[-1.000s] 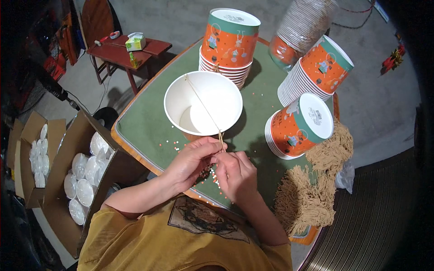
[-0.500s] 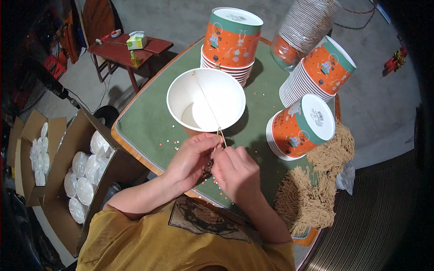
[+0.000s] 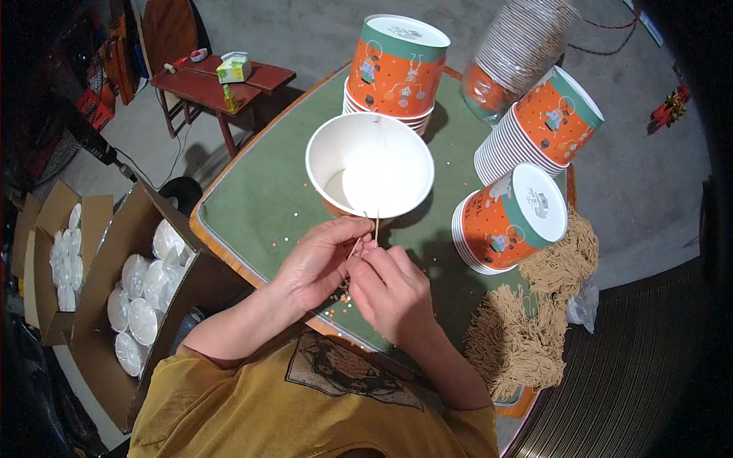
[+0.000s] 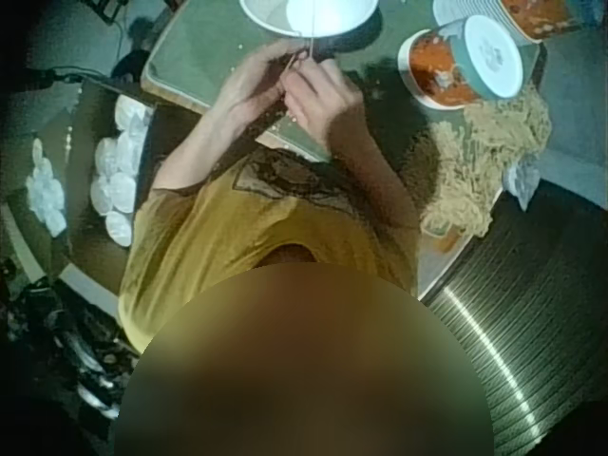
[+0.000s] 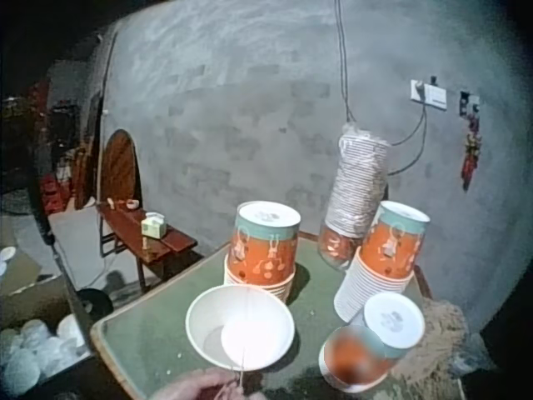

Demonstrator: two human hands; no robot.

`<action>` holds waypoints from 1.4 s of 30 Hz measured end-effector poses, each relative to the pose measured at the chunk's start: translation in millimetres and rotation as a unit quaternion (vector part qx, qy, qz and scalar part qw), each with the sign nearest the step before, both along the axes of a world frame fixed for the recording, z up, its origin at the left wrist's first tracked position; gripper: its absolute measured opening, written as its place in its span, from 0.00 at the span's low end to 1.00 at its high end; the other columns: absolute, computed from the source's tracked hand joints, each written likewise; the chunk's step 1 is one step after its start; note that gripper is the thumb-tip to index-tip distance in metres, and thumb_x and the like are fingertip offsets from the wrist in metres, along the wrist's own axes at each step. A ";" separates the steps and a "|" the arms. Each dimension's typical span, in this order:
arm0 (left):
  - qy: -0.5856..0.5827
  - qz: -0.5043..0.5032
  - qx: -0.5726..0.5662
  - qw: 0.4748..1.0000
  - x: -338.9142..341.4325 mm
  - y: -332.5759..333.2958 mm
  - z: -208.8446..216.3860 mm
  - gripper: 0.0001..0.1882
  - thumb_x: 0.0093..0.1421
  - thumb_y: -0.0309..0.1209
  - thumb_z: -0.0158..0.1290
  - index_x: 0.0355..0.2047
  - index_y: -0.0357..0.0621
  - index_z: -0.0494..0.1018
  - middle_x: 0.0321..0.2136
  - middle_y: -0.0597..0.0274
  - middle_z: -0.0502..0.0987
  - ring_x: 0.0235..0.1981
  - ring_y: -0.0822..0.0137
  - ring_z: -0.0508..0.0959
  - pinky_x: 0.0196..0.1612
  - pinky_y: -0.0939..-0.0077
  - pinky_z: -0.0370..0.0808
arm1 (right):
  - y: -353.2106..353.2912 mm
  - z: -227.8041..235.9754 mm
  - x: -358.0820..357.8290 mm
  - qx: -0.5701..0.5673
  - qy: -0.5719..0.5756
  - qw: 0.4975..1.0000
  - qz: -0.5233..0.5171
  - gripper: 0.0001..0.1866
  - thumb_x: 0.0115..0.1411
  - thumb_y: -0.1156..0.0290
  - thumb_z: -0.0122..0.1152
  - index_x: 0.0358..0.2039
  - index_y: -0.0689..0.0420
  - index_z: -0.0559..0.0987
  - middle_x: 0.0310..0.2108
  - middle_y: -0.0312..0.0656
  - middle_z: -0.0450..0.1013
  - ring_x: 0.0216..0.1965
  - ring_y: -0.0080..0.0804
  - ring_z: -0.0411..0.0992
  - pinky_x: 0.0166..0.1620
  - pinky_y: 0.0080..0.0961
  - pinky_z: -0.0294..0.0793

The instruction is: Attaching strings and decorative beads to festive paper cups.

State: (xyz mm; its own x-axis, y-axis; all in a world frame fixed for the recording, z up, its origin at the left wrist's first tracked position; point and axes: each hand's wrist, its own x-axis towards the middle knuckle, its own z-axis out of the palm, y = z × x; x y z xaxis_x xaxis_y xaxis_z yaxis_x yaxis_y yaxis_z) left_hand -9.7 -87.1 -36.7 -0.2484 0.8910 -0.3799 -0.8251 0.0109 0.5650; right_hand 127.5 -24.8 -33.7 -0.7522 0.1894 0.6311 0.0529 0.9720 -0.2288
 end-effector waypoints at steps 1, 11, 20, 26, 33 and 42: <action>0.000 0.001 0.000 1.000 -2.8 0.7 -3.2 0.06 0.61 0.29 0.54 0.35 0.39 0.74 0.29 0.65 0.76 0.30 0.73 0.75 0.37 0.80 0.74 | -0.2 0.1 0.6 0.000 0.000 1.000 0.001 0.15 0.44 0.73 0.64 0.36 0.56 0.77 0.33 0.38 0.70 0.31 0.33 0.68 0.33 0.26 0.73; 0.010 0.029 -0.005 1.000 -16.9 -0.2 -6.5 0.07 0.62 0.28 0.53 0.36 0.37 0.73 0.28 0.64 0.75 0.30 0.74 0.76 0.36 0.83 0.75 | 11.6 -0.8 0.3 0.017 -0.027 0.999 0.038 0.17 0.44 0.73 0.63 0.38 0.56 0.77 0.31 0.37 0.69 0.31 0.35 0.68 0.34 0.28 0.72; -0.005 0.022 0.034 0.999 -19.7 -0.1 -4.6 0.07 0.64 0.28 0.50 0.37 0.37 0.72 0.29 0.63 0.75 0.30 0.71 0.75 0.39 0.79 0.75 | 19.7 -2.0 -8.9 0.071 -0.048 0.994 0.071 0.19 0.50 0.66 0.55 0.44 0.53 0.74 0.35 0.39 0.68 0.34 0.34 0.68 0.37 0.28 0.71; 0.219 0.087 -0.010 0.972 -31.5 -11.5 -16.0 0.08 0.65 0.31 0.48 0.41 0.39 0.68 0.30 0.64 0.73 0.31 0.73 0.74 0.39 0.79 0.71 | 56.1 25.3 -11.9 0.021 -0.062 0.988 -0.139 0.28 0.47 0.73 0.67 0.51 0.54 0.72 0.28 0.42 0.68 0.32 0.41 0.68 0.35 0.34 0.69; 0.525 0.120 0.068 0.840 -111.3 -9.8 -58.9 0.16 0.63 0.23 0.45 0.52 0.40 0.67 0.44 0.61 0.70 0.49 0.71 0.69 0.56 0.77 0.64 | 90.8 43.7 -15.5 -0.192 -0.013 0.979 -0.069 0.10 0.53 0.68 0.63 0.36 0.57 0.78 0.25 0.37 0.66 0.28 0.29 0.67 0.33 0.24 0.68; 0.739 0.106 0.223 0.627 -145.2 34.4 69.3 0.50 0.51 0.36 0.65 0.64 0.43 0.42 0.60 0.50 0.58 0.64 0.58 0.57 0.67 0.61 0.52 | 161.5 117.9 -51.3 -0.679 0.210 0.691 0.137 0.07 0.66 0.65 0.52 0.32 0.52 0.73 0.18 0.23 0.62 0.20 0.11 0.60 0.26 0.12 0.66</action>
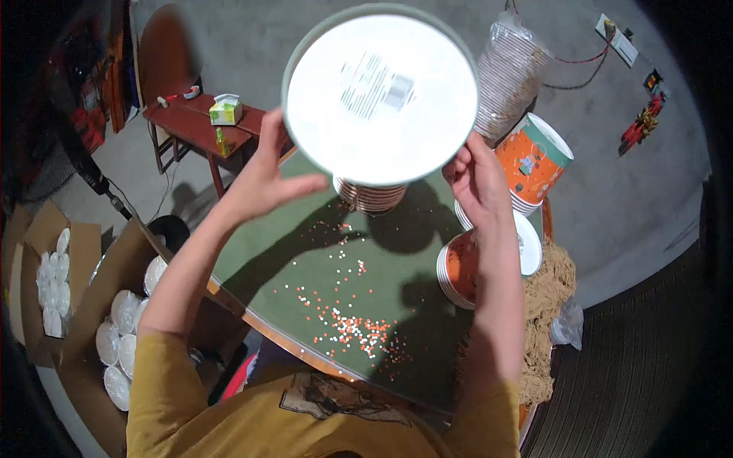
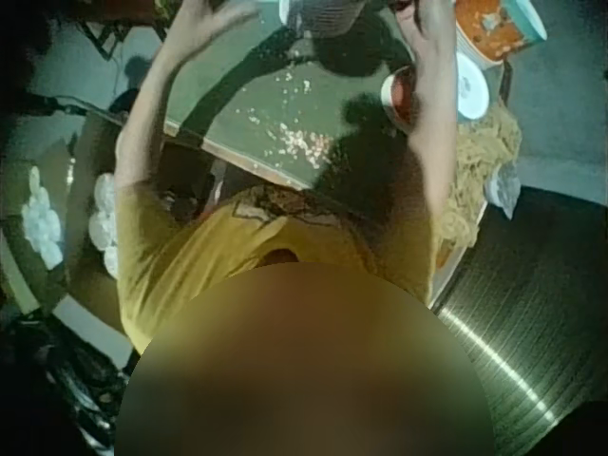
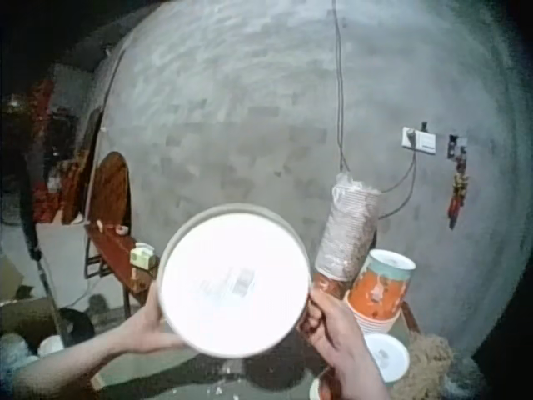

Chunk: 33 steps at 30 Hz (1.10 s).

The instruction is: Attaching strings and decorative beads to festive paper cups.

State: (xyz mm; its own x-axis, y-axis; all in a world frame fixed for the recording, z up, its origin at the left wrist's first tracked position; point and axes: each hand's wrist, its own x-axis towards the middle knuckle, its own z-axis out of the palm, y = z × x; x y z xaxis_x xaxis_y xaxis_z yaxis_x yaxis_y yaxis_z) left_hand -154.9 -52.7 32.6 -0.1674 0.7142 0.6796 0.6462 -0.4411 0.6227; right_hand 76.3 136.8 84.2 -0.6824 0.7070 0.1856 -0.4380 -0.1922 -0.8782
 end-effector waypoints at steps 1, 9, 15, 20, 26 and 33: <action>-0.025 -0.007 0.021 0.999 -3.5 16.1 13.1 0.50 0.50 0.37 0.65 0.64 0.43 0.42 0.59 0.49 0.58 0.64 0.58 0.58 0.67 0.60 0.53 | 13.3 0.9 -1.3 0.021 0.003 1.000 0.009 0.08 0.66 0.63 0.53 0.34 0.53 0.75 0.21 0.25 0.67 0.22 0.13 0.63 0.29 0.13 0.69; 0.020 0.017 0.079 0.996 -38.1 102.4 42.5 0.50 0.50 0.49 0.64 0.66 0.49 0.48 0.58 0.47 0.58 0.59 0.55 0.63 0.62 0.55 0.61 | 32.2 16.4 -33.0 0.149 -0.084 0.978 -0.117 0.22 0.66 0.57 0.52 0.57 0.52 0.66 0.30 0.33 0.70 0.31 0.20 0.71 0.37 0.22 0.77; 0.008 0.001 0.047 0.999 -35.3 128.5 35.4 0.36 0.62 0.45 0.52 0.66 0.51 0.51 0.52 0.53 0.58 0.57 0.58 0.63 0.61 0.61 0.62 | 67.9 6.4 -44.2 0.161 -0.159 0.966 -0.127 0.18 0.68 0.56 0.47 0.51 0.53 0.68 0.23 0.29 0.64 0.24 0.15 0.67 0.29 0.16 0.76; -0.014 -0.005 0.030 0.999 -35.1 138.7 22.3 0.30 0.64 0.42 0.49 0.65 0.53 0.55 0.51 0.55 0.59 0.56 0.60 0.64 0.60 0.63 0.63 | 78.8 4.6 -51.9 0.104 -0.173 0.969 -0.144 0.25 0.66 0.44 0.43 0.47 0.52 0.71 0.21 0.30 0.65 0.20 0.17 0.66 0.25 0.20 0.75; -0.010 0.018 0.014 1.000 -36.4 137.4 8.6 0.31 0.63 0.42 0.50 0.64 0.55 0.55 0.49 0.55 0.60 0.53 0.61 0.64 0.57 0.63 0.65 | 87.6 1.6 -48.3 0.200 -0.350 0.899 -0.168 0.38 0.61 0.31 0.33 0.48 0.54 0.71 0.16 0.28 0.63 0.16 0.17 0.62 0.23 0.18 0.72; -0.011 0.034 0.005 0.999 -32.4 134.9 -8.3 0.33 0.62 0.43 0.52 0.65 0.54 0.54 0.47 0.56 0.60 0.52 0.62 0.65 0.56 0.63 0.66 | 94.1 -6.1 -59.2 0.174 -0.299 0.928 -0.137 0.36 0.65 0.36 0.31 0.58 0.53 0.64 0.17 0.29 0.66 0.16 0.14 0.63 0.21 0.15 0.70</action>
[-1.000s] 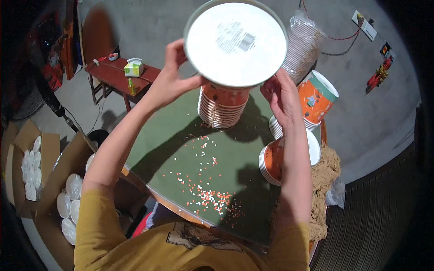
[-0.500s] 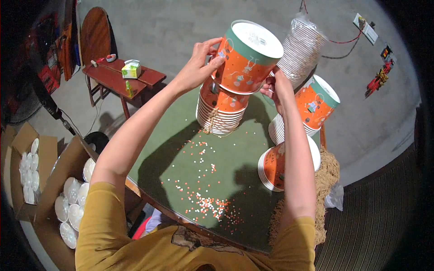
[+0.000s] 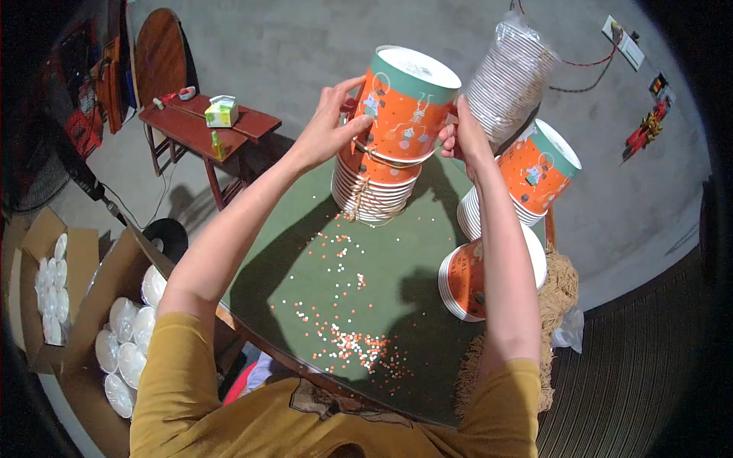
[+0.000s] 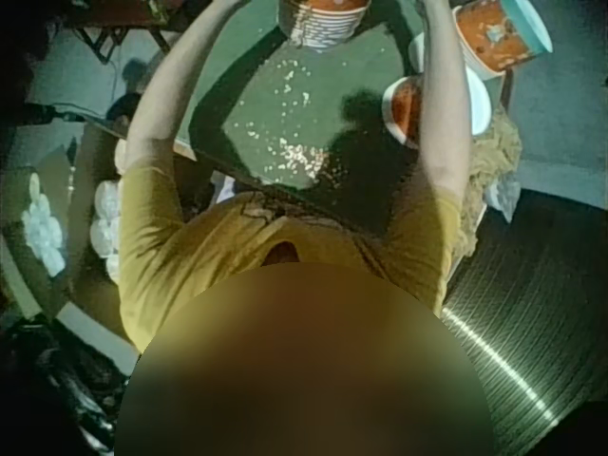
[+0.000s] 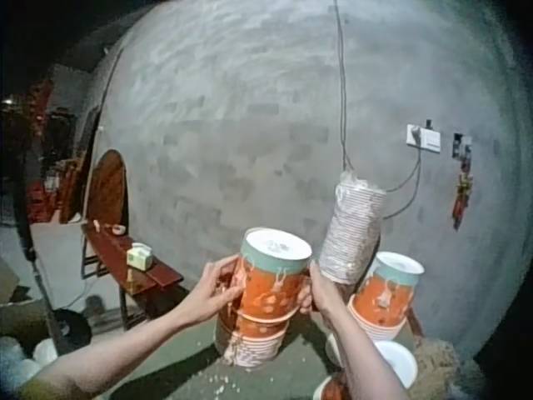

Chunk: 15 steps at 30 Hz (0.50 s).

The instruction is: Attaching strings and decorative beads to festive paper cups.

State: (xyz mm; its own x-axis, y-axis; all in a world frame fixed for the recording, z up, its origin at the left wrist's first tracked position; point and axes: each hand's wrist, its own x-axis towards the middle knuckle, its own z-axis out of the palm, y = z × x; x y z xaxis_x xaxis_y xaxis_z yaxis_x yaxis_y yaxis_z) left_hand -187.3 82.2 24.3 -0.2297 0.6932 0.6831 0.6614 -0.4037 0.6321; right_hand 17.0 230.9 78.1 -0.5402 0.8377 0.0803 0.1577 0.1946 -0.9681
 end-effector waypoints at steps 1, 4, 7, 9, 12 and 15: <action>0.000 -0.001 -0.008 1.000 -0.4 0.2 -2.2 0.34 0.62 0.43 0.53 0.65 0.53 0.54 0.47 0.56 0.60 0.51 0.63 0.65 0.56 0.64 0.67 | 0.3 -0.8 -0.7 -0.001 0.000 1.000 0.000 0.36 0.65 0.36 0.31 0.58 0.53 0.64 0.17 0.29 0.66 0.16 0.14 0.63 0.21 0.15 0.70; -0.016 -0.003 -0.018 1.000 -0.8 0.4 -10.1 0.34 0.61 0.41 0.54 0.65 0.53 0.53 0.46 0.56 0.60 0.50 0.63 0.66 0.57 0.64 0.66 | 0.9 -3.4 -2.4 -0.001 -0.011 1.000 -0.002 0.35 0.65 0.37 0.31 0.58 0.53 0.64 0.18 0.30 0.67 0.16 0.13 0.63 0.21 0.15 0.70; 0.002 0.002 -0.004 1.000 -0.1 -1.0 -17.5 0.34 0.61 0.39 0.54 0.65 0.52 0.53 0.46 0.56 0.60 0.50 0.63 0.66 0.57 0.64 0.66 | -0.4 -8.6 -2.8 0.000 -0.027 1.000 0.014 0.36 0.65 0.36 0.31 0.58 0.53 0.64 0.18 0.30 0.67 0.16 0.14 0.63 0.22 0.15 0.70; 0.007 0.016 0.000 1.000 3.2 -2.3 -20.7 0.34 0.60 0.38 0.55 0.64 0.49 0.54 0.46 0.54 0.61 0.49 0.61 0.68 0.56 0.64 0.66 | -1.1 -13.4 -1.6 0.000 -0.041 0.999 0.012 0.36 0.65 0.36 0.31 0.58 0.53 0.65 0.19 0.30 0.67 0.16 0.15 0.64 0.22 0.15 0.70; -0.003 0.026 0.001 1.000 5.8 -6.0 -29.3 0.34 0.58 0.36 0.56 0.62 0.47 0.56 0.47 0.52 0.63 0.49 0.59 0.69 0.56 0.63 0.66 | -6.8 -21.9 -2.0 -0.006 -0.049 0.999 0.012 0.36 0.64 0.36 0.32 0.58 0.53 0.64 0.19 0.32 0.68 0.17 0.16 0.64 0.22 0.16 0.70; -0.018 0.023 -0.001 1.000 7.2 -7.4 -38.3 0.33 0.58 0.35 0.56 0.62 0.48 0.56 0.46 0.53 0.63 0.50 0.59 0.68 0.57 0.63 0.66 | -10.8 -29.4 -0.1 -0.007 -0.050 0.999 0.012 0.37 0.64 0.36 0.33 0.60 0.53 0.63 0.20 0.33 0.70 0.17 0.16 0.65 0.21 0.16 0.70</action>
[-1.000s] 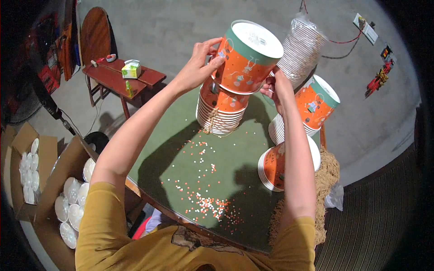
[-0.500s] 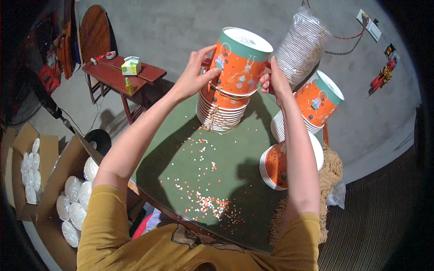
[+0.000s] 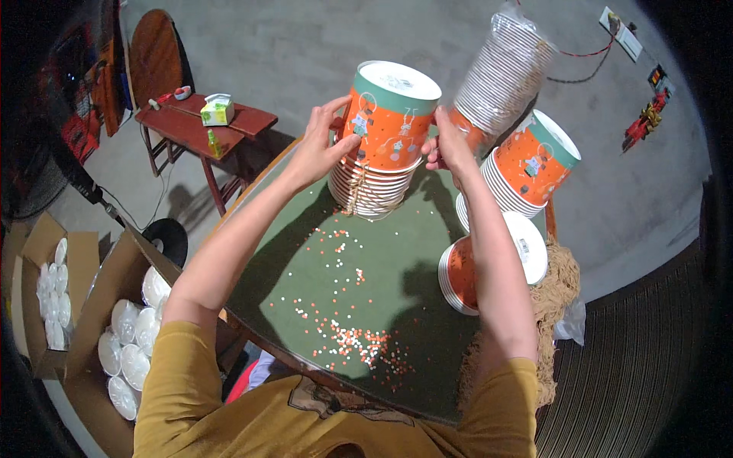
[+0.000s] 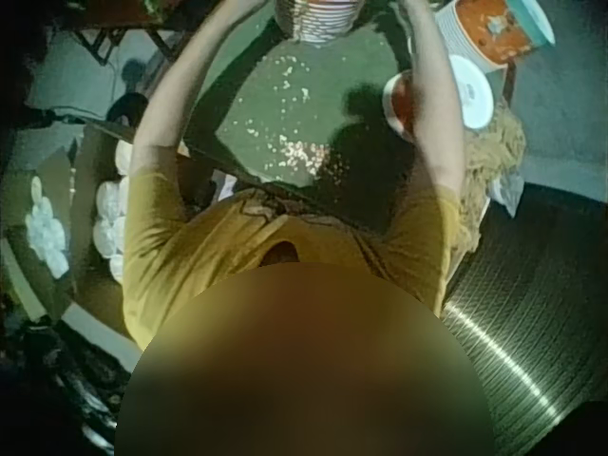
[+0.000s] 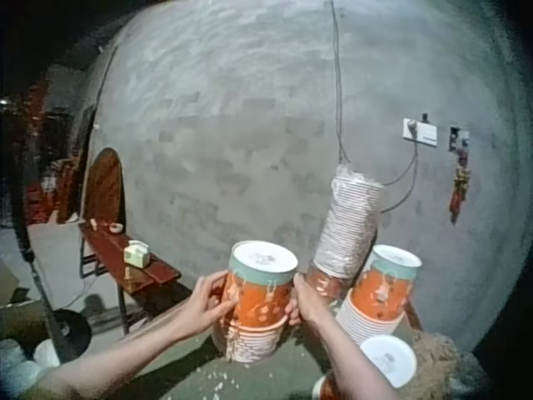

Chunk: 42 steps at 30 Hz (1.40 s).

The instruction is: Attaching strings and decorative beads to festive paper cups.

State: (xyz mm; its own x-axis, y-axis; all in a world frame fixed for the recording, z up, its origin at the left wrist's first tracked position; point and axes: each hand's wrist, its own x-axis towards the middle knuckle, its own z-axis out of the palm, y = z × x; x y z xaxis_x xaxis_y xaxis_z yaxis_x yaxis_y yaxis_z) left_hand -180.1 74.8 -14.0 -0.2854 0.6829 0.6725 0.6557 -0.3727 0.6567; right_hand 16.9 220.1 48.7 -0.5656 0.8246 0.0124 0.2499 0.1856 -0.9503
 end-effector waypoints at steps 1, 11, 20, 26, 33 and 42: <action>-0.002 0.004 0.001 1.000 -0.1 -0.1 -2.2 0.33 0.58 0.35 0.56 0.62 0.48 0.57 0.46 0.53 0.62 0.48 0.60 0.68 0.56 0.63 0.66 | -2.1 -1.7 1.7 0.003 -0.015 1.000 0.007 0.37 0.64 0.36 0.33 0.60 0.53 0.63 0.20 0.33 0.70 0.17 0.17 0.65 0.21 0.16 0.70; -0.027 0.025 0.010 0.999 55.9 -55.1 -31.8 0.26 0.59 0.27 0.53 0.57 0.39 0.62 0.40 0.54 0.66 0.43 0.63 0.71 0.51 0.69 0.69 | -100.5 48.0 115.6 0.396 -0.308 0.862 -0.072 0.23 0.59 0.50 0.55 0.35 0.61 0.77 0.28 0.51 0.75 0.33 0.49 0.75 0.40 0.43 0.73; -0.026 -0.236 -0.167 0.957 197.2 -31.5 -93.1 0.50 0.51 0.39 0.65 0.66 0.40 0.45 0.55 0.42 0.59 0.59 0.48 0.61 0.63 0.60 0.58 | -108.2 -9.1 193.9 0.483 -0.238 0.834 -0.122 0.10 0.57 0.68 0.59 0.29 0.61 0.71 0.29 0.48 0.66 0.35 0.47 0.67 0.38 0.42 0.67; -0.056 -0.183 -0.136 0.972 227.5 -16.3 -115.1 0.57 0.49 0.37 0.67 0.67 0.42 0.38 0.59 0.42 0.53 0.62 0.46 0.55 0.66 0.57 0.53 | -122.2 10.3 181.5 0.503 -0.205 0.833 -0.103 0.10 0.57 0.69 0.59 0.29 0.61 0.70 0.29 0.48 0.66 0.35 0.47 0.67 0.38 0.42 0.67; -0.091 -0.173 -0.126 0.973 218.8 -23.0 -111.8 0.51 0.53 0.33 0.63 0.67 0.45 0.40 0.58 0.43 0.54 0.62 0.47 0.56 0.65 0.59 0.55 | -122.8 3.0 170.4 0.508 -0.184 0.838 -0.076 0.09 0.57 0.71 0.59 0.29 0.61 0.70 0.29 0.48 0.65 0.34 0.48 0.66 0.38 0.41 0.66; -0.546 -0.306 -0.195 0.756 197.7 -17.9 -97.9 0.49 0.53 0.17 0.52 0.68 0.58 0.37 0.44 0.61 0.71 0.45 0.71 0.72 0.53 0.72 0.67 | -116.8 -13.5 158.7 0.459 -0.110 0.879 -0.070 0.09 0.58 0.72 0.57 0.28 0.62 0.68 0.28 0.48 0.64 0.32 0.47 0.65 0.37 0.40 0.64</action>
